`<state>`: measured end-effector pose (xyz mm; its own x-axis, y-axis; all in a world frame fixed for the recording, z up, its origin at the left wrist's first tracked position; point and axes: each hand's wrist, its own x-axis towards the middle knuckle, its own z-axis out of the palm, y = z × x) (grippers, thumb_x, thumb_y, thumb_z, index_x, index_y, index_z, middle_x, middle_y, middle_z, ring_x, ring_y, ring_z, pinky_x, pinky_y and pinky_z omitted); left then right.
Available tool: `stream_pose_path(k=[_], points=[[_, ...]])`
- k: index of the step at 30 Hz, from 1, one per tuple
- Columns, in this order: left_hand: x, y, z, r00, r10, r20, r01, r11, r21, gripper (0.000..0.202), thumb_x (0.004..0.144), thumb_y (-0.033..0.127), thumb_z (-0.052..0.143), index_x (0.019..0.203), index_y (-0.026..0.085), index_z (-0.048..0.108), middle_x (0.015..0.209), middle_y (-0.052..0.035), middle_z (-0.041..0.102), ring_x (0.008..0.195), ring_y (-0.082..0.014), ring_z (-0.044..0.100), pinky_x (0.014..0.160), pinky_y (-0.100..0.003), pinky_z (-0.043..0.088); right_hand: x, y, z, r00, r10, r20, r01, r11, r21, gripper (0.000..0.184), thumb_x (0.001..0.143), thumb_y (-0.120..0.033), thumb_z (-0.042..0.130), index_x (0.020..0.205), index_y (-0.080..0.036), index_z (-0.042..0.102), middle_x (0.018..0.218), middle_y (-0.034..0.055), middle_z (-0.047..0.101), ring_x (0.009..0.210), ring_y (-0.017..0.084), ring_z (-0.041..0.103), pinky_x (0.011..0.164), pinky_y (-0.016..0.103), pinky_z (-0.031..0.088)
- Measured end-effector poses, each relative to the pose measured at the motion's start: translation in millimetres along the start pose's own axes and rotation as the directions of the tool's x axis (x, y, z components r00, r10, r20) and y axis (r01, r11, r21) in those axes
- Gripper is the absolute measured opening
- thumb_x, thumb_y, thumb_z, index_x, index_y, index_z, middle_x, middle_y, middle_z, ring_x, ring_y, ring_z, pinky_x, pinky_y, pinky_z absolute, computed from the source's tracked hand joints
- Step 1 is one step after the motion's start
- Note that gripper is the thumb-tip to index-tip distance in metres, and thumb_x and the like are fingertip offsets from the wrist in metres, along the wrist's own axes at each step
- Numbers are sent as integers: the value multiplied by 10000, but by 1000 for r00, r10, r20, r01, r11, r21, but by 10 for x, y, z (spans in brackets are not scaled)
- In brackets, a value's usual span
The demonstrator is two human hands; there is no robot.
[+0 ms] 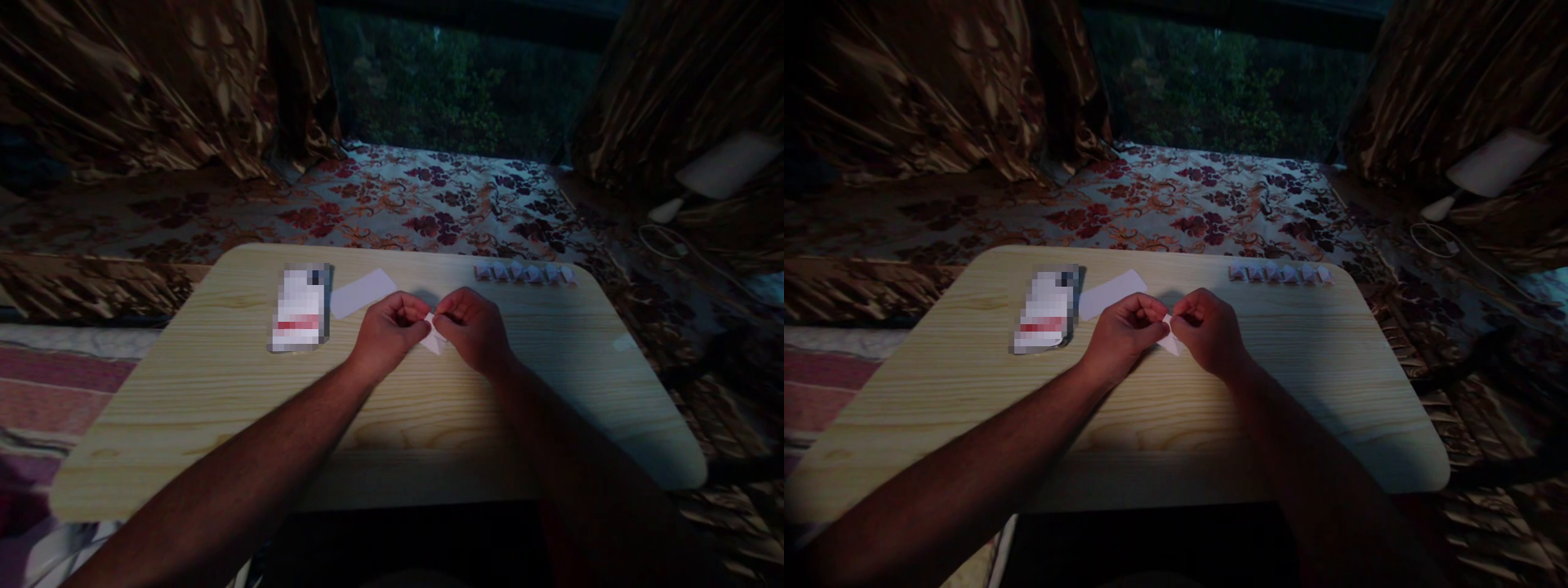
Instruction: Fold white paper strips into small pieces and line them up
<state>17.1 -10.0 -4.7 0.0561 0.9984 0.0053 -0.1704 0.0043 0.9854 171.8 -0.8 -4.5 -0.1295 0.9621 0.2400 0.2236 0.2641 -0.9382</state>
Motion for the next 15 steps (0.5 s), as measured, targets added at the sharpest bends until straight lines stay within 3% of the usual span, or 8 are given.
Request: stream_pose_path(k=[6, 15], points=[[-9, 14, -8, 1000, -23, 17, 22, 999, 49, 125, 672, 217, 758, 754, 159, 684, 698, -10, 674, 579, -93, 563, 551, -220, 412, -4, -4, -9, 999, -47, 12, 47, 999, -12, 107, 735, -183, 638, 778, -228, 552, 685, -5, 644, 584, 141, 573, 549, 271, 428], [-19, 21, -6, 1000, -19, -13, 20, 997, 77, 99, 675, 217, 767, 724, 168, 695, 658, -6, 667, 531, -85, 520, 510, -222, 366, -5, -26, -22, 999, -51, 17, 52, 998, -24, 102, 729, -181, 637, 767, -228, 555, 669, -16, 636, 579, 135, 569, 547, 269, 435]])
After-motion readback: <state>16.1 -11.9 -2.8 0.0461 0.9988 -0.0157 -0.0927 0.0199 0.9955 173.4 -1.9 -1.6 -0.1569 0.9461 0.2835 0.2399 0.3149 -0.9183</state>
